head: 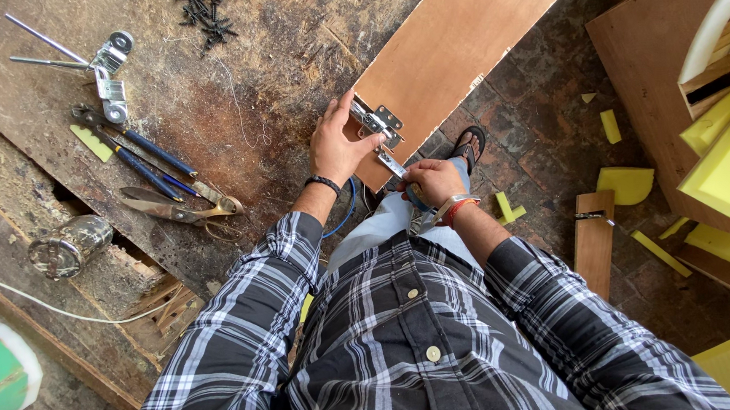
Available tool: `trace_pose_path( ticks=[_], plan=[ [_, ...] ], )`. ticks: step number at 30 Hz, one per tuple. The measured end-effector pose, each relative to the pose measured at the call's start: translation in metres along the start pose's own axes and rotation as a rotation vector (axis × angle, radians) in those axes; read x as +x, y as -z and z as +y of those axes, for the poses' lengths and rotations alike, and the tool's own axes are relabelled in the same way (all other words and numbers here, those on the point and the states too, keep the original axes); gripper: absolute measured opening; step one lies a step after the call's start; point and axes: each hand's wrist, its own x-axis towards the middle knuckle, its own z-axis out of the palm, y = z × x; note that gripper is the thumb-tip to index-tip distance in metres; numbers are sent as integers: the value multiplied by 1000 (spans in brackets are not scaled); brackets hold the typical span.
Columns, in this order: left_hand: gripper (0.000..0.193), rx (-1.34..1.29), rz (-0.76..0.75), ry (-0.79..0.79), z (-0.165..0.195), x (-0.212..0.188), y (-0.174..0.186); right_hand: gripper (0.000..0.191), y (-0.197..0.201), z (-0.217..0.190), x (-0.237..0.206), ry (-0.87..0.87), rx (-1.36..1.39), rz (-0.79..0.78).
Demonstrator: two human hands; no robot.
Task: The person positions metal hinges on a wooden board, measures alignment with a tape measure, and secures them using a power drill and screws. They then use a hammer to tap the hinge into place and repeat the process on a second board.
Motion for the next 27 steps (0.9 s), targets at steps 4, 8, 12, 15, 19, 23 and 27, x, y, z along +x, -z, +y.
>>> trace_pose_path(
  ticks=[4, 8, 12, 15, 19, 23, 27],
  plan=[
    [100, -7, -6, 3, -1, 0, 0, 18, 0, 1, 2, 1, -14, -4],
    [100, 2, -6, 2, -1, 0, -1, 18, 1, 4, 5, 20, 36, -16],
    [100, 3, -6, 13, -2, 1, -3, 19, 3, 5, 7, 21, 15, -21],
    [100, 8, -8, 7, -2, 1, -3, 19, 4, 6, 9, 28, 18, -28],
    [100, 21, -3, -1, -3, 1, -3, 20, 3, 8, 12, 42, 66, -42],
    [100, 13, 2, -6, -4, 1, -4, 20, 4, 8, 11, 54, 66, -55],
    [100, 1, 11, -6, -5, 2, -5, 19, 18, 0, 4, 77, 93, -48]
  ],
)
